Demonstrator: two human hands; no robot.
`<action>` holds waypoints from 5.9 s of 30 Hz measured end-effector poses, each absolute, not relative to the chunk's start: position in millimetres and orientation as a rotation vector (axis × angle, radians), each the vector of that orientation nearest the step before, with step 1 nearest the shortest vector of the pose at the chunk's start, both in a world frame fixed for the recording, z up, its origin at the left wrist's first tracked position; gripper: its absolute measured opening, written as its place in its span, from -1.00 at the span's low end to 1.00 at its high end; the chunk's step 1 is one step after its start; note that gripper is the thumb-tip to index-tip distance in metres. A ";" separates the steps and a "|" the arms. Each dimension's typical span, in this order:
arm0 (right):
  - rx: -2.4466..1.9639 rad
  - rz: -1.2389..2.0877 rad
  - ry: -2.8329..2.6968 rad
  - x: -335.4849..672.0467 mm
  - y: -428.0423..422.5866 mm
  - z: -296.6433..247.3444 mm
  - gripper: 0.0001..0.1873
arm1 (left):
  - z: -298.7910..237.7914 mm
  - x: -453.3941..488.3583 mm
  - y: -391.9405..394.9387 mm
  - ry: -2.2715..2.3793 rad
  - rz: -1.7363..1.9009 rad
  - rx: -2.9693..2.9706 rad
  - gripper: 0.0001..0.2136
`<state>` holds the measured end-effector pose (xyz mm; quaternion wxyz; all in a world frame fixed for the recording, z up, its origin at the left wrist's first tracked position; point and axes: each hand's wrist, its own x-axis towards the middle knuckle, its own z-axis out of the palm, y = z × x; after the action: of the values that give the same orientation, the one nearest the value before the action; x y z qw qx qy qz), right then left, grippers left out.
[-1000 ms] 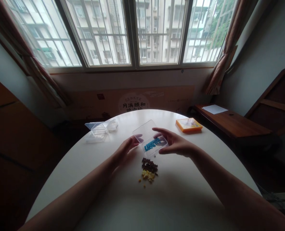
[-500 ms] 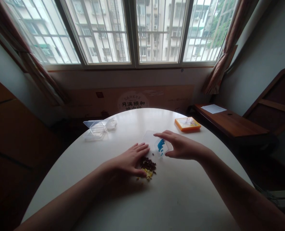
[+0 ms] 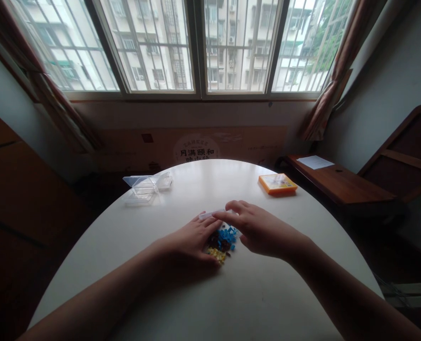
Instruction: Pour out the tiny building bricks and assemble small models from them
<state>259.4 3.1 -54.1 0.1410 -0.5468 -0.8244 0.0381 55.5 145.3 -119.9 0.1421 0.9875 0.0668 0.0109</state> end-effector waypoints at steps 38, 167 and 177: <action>-1.353 0.017 -2.281 261.9 3.3 -51.1 -0.20 | -122.3 55.8 146.5 0.165 0.266 2.791 -0.14; -1.571 0.054 -1.458 313.0 68.8 -162.7 -0.77 | -110.4 29.2 189.5 1.818 -0.079 2.705 -0.29; -1.608 -0.177 -1.456 335.8 64.7 -148.3 -0.76 | -105.7 32.7 183.4 1.758 0.077 2.764 -0.37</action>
<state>335.8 64.7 -148.3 0.4639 -0.6545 -0.5927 -0.0722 32.7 183.4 -105.7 -0.0675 0.8416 0.5354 0.0234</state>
